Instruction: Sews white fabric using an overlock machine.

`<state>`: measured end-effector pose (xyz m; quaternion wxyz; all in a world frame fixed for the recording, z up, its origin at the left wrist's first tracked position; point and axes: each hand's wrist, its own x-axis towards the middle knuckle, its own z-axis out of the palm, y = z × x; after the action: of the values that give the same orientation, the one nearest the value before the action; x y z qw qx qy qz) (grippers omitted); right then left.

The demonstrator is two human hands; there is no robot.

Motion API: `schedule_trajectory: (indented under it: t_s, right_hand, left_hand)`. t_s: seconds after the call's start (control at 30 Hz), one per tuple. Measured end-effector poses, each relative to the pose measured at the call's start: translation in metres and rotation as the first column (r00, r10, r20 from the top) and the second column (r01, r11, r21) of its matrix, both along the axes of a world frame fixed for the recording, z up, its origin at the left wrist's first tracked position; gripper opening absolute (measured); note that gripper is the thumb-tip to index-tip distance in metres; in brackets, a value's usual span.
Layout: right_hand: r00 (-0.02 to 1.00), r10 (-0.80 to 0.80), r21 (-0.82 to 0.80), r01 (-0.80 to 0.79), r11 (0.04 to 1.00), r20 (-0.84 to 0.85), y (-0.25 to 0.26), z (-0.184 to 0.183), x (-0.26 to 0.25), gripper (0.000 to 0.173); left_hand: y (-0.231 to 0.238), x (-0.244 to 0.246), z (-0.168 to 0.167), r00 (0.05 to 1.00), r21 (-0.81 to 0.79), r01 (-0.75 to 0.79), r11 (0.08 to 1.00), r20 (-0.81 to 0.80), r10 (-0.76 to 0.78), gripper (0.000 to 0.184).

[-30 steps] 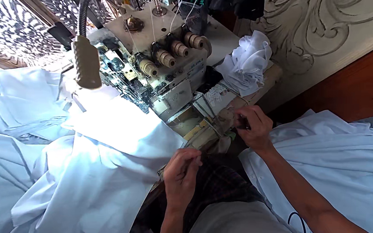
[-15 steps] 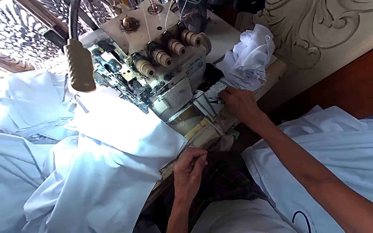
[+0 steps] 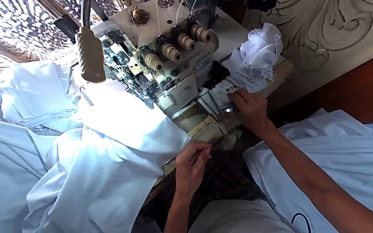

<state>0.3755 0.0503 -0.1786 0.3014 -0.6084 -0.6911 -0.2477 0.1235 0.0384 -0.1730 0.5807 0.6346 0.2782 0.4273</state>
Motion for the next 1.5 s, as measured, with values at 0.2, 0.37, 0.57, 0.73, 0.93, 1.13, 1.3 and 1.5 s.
schedule_trajectory:
  t_s: [0.2, 0.37, 0.57, 0.73, 0.93, 1.13, 1.3, 1.5]
  right_hand:
    - [0.988, 0.120, 0.201, -0.137, 0.970, 0.097, -0.038, 0.017, -0.029, 0.017]
    - [0.972, 0.147, 0.196, -0.182, 0.964, 0.181, -0.048, 0.020, -0.046, 0.015]
    - [0.967, 0.195, 0.190, -0.225, 0.956, 0.166, -0.048, 0.017, -0.059, 0.014]
    - [0.967, 0.254, 0.169, -0.256, 0.952, 0.033, -0.049, 0.020, -0.063, 0.014]
    - [0.638, 0.111, -0.092, -0.276, 0.957, -0.762, -0.047, 0.039, -0.055, 0.020]
    - [0.286, -0.031, -0.133, -0.345, 0.929, -0.958, -0.046, 0.037, -0.045, 0.003]
    - [0.637, -0.173, -0.293, -0.086, 0.952, -0.751, -0.039, 0.033, -0.023, 0.011]
    - [0.848, -0.387, -0.511, 0.167, 0.843, -0.361, -0.001, 0.020, -0.004, 0.017]
  left_hand:
    - [0.015, 0.034, 0.016, 0.999, -0.225, 0.018, 0.974, 0.053, -0.006, 0.019]
    - [0.016, 0.049, 0.028, 0.975, -0.427, 0.082, 0.900, 0.223, 0.017, 0.025]
    - [0.014, 0.041, 0.031, 0.960, -0.518, 0.073, 0.852, 0.268, 0.081, 0.018]
    - [0.018, 0.037, 0.033, 0.957, -0.558, 0.086, 0.825, 0.276, 0.087, 0.019]
    - [0.023, 0.048, 0.029, 0.985, -0.500, 0.040, 0.865, 0.167, 0.051, 0.017]
    - [0.026, 0.062, 0.024, 0.997, -0.419, -0.013, 0.908, 0.069, 0.046, 0.014]
    - [0.023, 0.059, 0.022, 0.991, -0.365, -0.056, 0.929, 0.092, 0.096, 0.013]
    - [0.023, 0.018, 0.043, 0.995, 0.160, -0.096, 0.982, -0.017, 0.100, 0.011]
